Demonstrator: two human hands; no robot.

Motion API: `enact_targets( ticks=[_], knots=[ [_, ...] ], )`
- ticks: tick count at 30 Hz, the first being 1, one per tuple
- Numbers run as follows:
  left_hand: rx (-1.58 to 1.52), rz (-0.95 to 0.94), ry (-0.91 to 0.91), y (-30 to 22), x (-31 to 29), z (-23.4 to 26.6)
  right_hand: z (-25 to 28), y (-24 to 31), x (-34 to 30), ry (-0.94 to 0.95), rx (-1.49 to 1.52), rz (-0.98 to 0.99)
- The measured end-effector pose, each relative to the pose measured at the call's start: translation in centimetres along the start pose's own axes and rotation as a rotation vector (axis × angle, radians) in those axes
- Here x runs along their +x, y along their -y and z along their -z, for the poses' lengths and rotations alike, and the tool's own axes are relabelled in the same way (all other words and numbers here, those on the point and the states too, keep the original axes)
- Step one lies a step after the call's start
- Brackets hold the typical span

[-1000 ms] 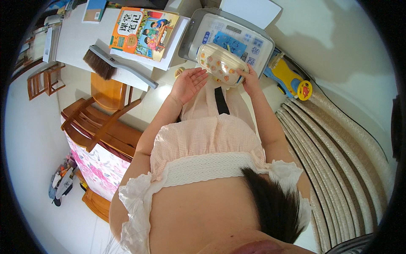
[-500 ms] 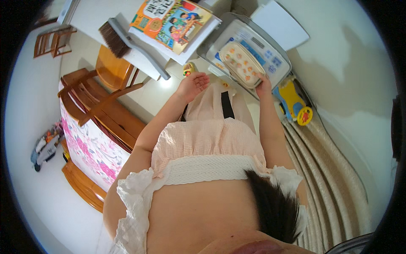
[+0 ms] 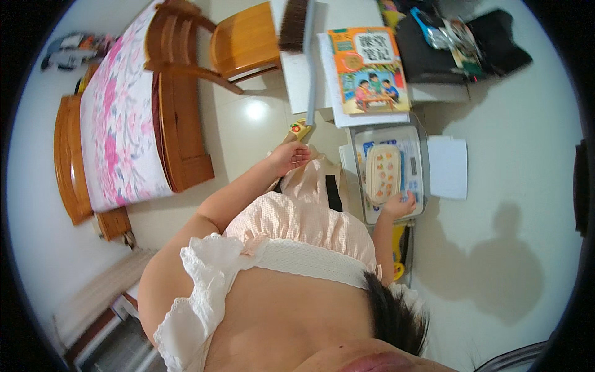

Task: The person uses a long-handled brush to sweep a floral-patterned bedsheet on a wooden bed frame. They move around the bed to clean different sections, then place the brush on a nearby table and handle a small container.

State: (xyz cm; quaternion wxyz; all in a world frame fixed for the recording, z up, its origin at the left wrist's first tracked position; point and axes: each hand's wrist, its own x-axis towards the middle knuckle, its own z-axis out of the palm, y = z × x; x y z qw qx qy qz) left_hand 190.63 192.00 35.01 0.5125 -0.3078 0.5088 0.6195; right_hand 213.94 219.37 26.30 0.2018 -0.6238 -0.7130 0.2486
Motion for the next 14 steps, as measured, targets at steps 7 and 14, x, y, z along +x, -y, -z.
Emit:
enact_targets(
  ticks=[7,14],
  knots=[
    [-0.002,-0.047,0.057,0.5,-0.2,2.2,1.5,9.7,-5.4,0.130,0.109,0.407],
    [0.082,-0.256,0.190,-2.4,-1.2,5.5,0.1,13.0,-10.0,0.600,0.366,0.318]
  ],
)
